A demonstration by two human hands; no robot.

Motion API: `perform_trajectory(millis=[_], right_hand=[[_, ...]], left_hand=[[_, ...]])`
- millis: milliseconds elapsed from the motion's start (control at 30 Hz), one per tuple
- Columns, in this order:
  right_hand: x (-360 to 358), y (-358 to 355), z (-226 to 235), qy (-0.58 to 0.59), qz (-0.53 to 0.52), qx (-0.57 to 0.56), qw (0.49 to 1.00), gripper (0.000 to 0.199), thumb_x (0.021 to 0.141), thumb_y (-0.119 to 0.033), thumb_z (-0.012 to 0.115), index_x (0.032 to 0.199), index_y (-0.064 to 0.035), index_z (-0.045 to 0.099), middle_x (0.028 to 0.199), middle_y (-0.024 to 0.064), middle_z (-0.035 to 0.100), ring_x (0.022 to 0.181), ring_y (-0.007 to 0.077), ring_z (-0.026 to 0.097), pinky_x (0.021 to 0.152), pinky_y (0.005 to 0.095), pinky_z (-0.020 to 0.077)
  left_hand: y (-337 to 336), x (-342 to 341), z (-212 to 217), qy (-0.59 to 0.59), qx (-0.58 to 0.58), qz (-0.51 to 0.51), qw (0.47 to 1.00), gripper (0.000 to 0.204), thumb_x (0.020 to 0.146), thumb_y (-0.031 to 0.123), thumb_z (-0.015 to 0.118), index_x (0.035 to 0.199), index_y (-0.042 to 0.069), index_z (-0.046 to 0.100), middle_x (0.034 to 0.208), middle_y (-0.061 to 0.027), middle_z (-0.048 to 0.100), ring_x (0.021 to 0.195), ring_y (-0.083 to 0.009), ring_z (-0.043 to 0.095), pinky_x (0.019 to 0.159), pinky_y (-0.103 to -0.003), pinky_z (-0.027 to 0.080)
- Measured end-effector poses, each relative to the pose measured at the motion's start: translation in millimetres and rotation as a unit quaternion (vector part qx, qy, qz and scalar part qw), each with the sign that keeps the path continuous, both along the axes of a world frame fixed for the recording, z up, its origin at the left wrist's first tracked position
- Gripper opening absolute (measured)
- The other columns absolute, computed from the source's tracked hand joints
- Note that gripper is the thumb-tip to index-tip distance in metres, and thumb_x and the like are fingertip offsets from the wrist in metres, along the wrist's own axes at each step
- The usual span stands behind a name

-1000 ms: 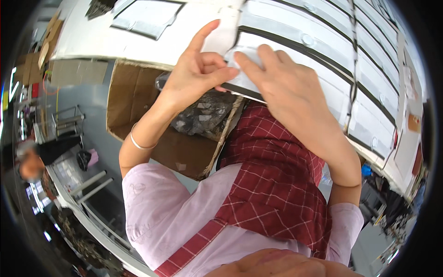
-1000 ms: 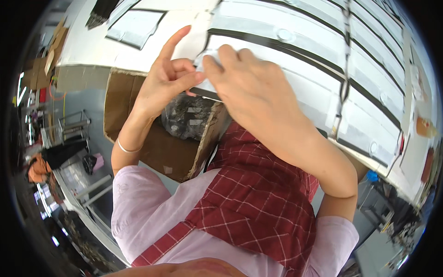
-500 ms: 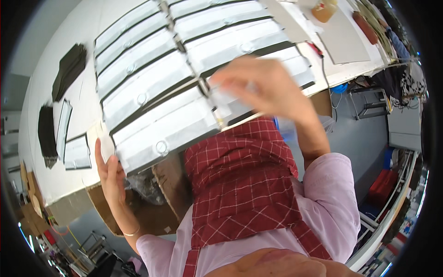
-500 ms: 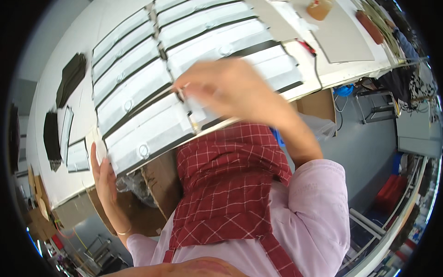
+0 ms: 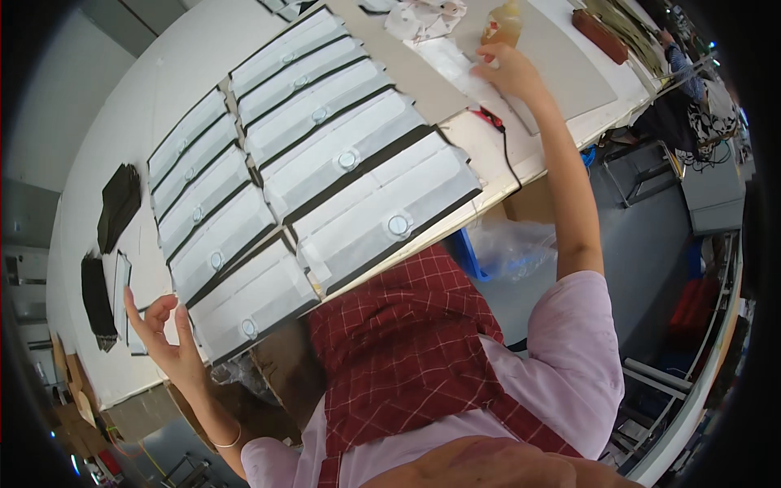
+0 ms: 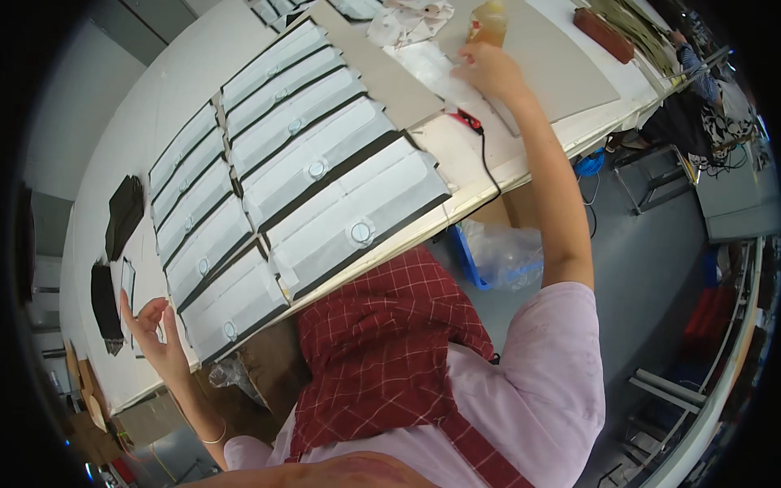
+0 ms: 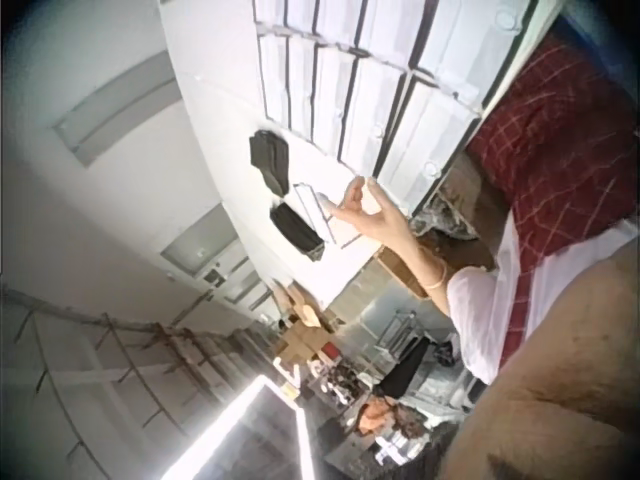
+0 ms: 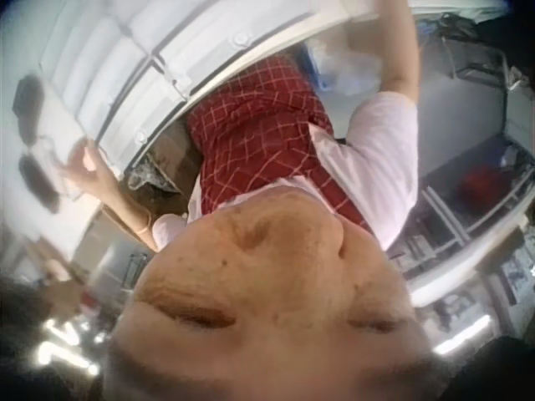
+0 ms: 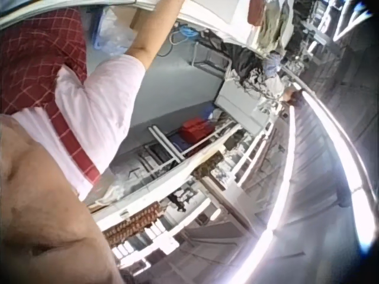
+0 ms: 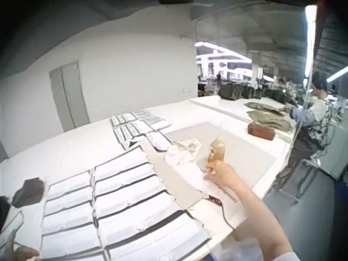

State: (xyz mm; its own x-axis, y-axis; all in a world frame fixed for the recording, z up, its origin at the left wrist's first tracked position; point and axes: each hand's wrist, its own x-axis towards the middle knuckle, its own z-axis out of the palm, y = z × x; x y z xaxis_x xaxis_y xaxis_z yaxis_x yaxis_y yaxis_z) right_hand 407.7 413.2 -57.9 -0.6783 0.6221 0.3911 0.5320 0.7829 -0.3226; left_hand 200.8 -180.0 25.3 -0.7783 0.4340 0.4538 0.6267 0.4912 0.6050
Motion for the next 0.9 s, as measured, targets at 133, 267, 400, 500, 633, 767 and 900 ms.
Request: perform_trajectory(millis=[133,267,400,500,633,767,900], right_hand=[[-20,-1,-5,-0.049,0.024,-0.004,0.999,0.034,0.08,-0.018,0.075,0.111,-0.005,0.071,0.096,0.0135,0.072,0.093,0.0307,0.069,0.082,0.0408,0.0532],[-18,-5,-1,-0.018,0.012,-0.08,0.997,0.025,0.076,-0.014,0.077,0.099,-0.0045,0.073,0.097,0.0164,0.073,0.092,0.0343,0.069,0.082,0.0419,0.054],[-12,-1,1,-0.007,0.026,-0.119,0.992,0.019,0.077,-0.011,0.075,0.093,-0.0013,0.073,0.092,0.0174,0.073,0.086,0.0338,0.069,0.079,0.0398,0.0534],[-13,-7,11,0.065,0.04,-0.179,0.981,0.017,0.079,-0.014,0.076,0.089,0.0006,0.073,0.083,0.0148,0.072,0.076,0.0246,0.069,0.07,0.0357,0.0534],[-20,-42,47,0.205,0.083,-0.313,0.924,0.02,0.084,-0.02,0.077,0.09,-0.0009,0.073,0.078,0.0048,0.069,0.069,0.0103,0.063,0.06,0.028,0.0508],[-57,-127,82,0.225,0.251,-0.448,0.828,0.017,0.087,-0.023,0.076,0.093,-0.0065,0.074,0.078,-0.0009,0.068,0.066,0.0059,0.06,0.056,0.0226,0.0474],[-91,-206,90,0.175,0.348,-0.522,0.759,0.017,0.088,-0.023,0.076,0.089,-0.0074,0.071,0.073,-0.0021,0.065,0.062,0.0042,0.056,0.053,0.0196,0.0435]], left_hand=[[32,3,2,-0.04,-0.004,-0.051,0.998,0.079,0.088,0.002,0.067,0.156,0.006,0.028,0.096,-0.0072,0.063,0.092,-0.0158,0.058,0.095,-0.034,0.042],[50,3,-4,-0.072,-0.013,-0.095,0.993,0.08,0.087,0.0,0.067,0.156,0.005,0.027,0.09,-0.0054,0.064,0.09,-0.0149,0.06,0.095,-0.033,0.043],[72,9,-2,-0.122,-0.01,-0.125,0.985,0.08,0.086,-0.001,0.067,0.156,0.004,0.027,0.088,-0.0045,0.064,0.089,-0.0142,0.061,0.094,-0.031,0.044],[84,9,0,-0.136,-0.018,-0.178,0.975,0.073,0.089,0.002,0.066,0.154,0.003,0.031,0.09,-0.0051,0.065,0.089,-0.013,0.06,0.089,-0.029,0.046],[116,2,3,-0.125,-0.062,-0.27,0.953,0.064,0.09,0.002,0.065,0.149,0.002,0.041,0.093,-0.0056,0.066,0.093,-0.0133,0.061,0.085,-0.028,0.048],[170,11,12,-0.168,0.018,-0.311,0.935,0.056,0.087,0.005,0.071,0.14,0.002,0.052,0.1,-0.0073,0.069,0.096,-0.0149,0.064,0.084,-0.03,0.051],[195,-3,12,-0.309,0.046,-0.332,0.89,0.047,0.089,0.013,0.073,0.131,-0.002,0.057,0.104,-0.0096,0.071,0.096,-0.0135,0.066,0.08,-0.028,0.052]])
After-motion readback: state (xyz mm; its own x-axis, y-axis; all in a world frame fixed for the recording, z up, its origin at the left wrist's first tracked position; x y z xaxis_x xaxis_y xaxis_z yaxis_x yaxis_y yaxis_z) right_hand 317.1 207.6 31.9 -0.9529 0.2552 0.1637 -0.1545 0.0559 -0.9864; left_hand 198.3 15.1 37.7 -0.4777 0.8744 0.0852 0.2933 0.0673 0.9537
